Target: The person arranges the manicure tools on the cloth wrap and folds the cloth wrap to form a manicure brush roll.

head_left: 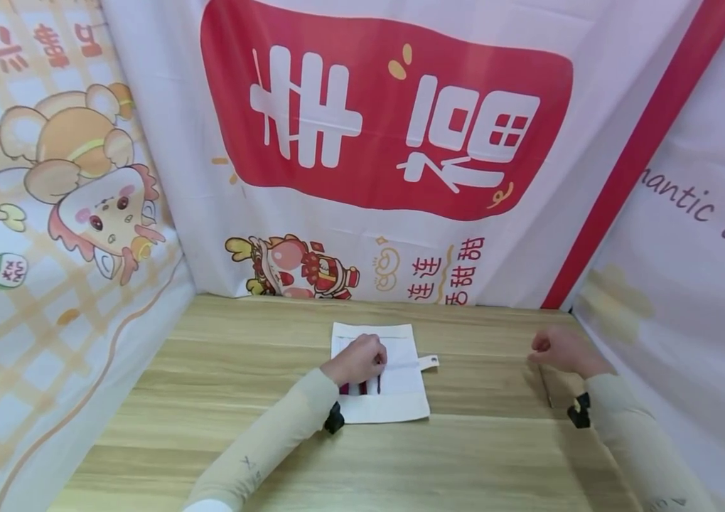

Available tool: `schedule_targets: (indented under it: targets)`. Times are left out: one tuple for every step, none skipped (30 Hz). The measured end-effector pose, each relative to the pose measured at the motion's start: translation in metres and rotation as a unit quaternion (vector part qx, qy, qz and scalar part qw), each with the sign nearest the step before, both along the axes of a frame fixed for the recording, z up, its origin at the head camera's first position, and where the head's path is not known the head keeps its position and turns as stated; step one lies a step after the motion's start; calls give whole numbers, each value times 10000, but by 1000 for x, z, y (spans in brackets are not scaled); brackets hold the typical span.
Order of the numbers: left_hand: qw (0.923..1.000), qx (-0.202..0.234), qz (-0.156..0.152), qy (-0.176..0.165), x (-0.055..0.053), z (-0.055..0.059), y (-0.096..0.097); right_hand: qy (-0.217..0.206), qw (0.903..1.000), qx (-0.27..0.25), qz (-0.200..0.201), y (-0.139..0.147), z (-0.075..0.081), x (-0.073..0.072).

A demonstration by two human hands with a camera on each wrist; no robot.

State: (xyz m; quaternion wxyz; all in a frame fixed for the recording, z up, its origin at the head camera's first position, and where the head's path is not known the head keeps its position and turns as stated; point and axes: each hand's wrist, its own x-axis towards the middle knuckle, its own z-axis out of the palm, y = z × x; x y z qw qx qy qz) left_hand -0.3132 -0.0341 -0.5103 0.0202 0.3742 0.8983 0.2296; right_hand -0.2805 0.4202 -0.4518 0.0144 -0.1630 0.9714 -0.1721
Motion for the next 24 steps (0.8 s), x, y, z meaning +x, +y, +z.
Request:
schedule_targets:
  targets:
    - [10000, -14, -30, 58, -1, 0, 0, 11, 10000, 6, -37, 5, -2, 3]
    - [9999, -22, -59, 106, -1, -1, 0, -1, 9999, -9, -105, 10, -3, 5]
    - [9999, -31, -85, 144, -2, -1, 1, -28, 9998, -58, -166, 13, -5, 8]
    - [9998, -51, -97, 165, -3, -1, 1, -53, 9997, -142, -190, 16, -7, 10]
    - [9998, -67, -100, 170, -3, -2, 1, -73, 9995, -178, -238, 19, -9, 12]
    - [9998, -91, -95, 167, -4, -3, 2, -93, 9993, -216, -276, 21, -12, 13]
    - [9998, -121, -84, 155, -4, -3, 2, -80, 9992, -234, -313, 23, -15, 14]
    - [9998, -139, -77, 141, -5, -4, 2, -56, 9990, -244, -363, 25, -18, 15]
    - [9997, -166, -65, 138, -5, -4, 2, -28, 9988, -254, -414, 26, -22, 15]
    - [9997, -177, -53, 128, -5, -5, 2, 11, 9987, -227, -462, 27, -26, 15]
    - [9998, -174, -49, 125, -4, -5, 3, 40, 9984, -210, -528, 28, -30, 15]
    - [9998, -172, -39, 116, -4, -5, 3, 88, 9982, -188, -556, 28, -34, 15]
    - [9998, -168, -32, 105, -3, -5, 3, 63, 9977, -191, -644, 28, -37, 15]
    - [9998, -162, -22, 93, -3, -5, 3, 43, 9973, -174, -716, 28, -40, 14]
    - [9998, -158, -17, 96, -2, -4, 3, -13, 9969, -185, -766, 28, -43, 14]
    - [9999, -149, -8, 83, -1, -4, 4, -84, 9964, -173, -826, 27, -45, 14]
    - [9999, -149, 4, 69, 0, -3, 4, -150, 9956, -173, -913, 26, -47, 14]
    - [9999, -148, 18, 63, 0, -3, 5, -193, 9949, -159, -980, 26, -48, 14]
    - [9999, -154, 31, 70, 0, -3, 5, -275, 9936, -171, -1080, 25, -49, 14]
    - [9998, -159, 49, 77, 0, -2, 6, -316, 9929, -174, -1137, 25, -49, 14]
    - [9998, -174, 61, 92, 0, -2, 6, -361, 9918, -179, -1214, 24, -48, 14]
    - [9997, -193, 84, 82, 0, -2, 7, -373, 9911, -145, -1272, 24, -47, 13]
    - [9997, -209, 93, 87, 0, -3, 7, -415, 9900, -144, -1342, 24, -46, 13]
    - [9996, -223, 98, 109, -1, -4, 8, -488, 9888, -158, -1402, 24, -45, 13]
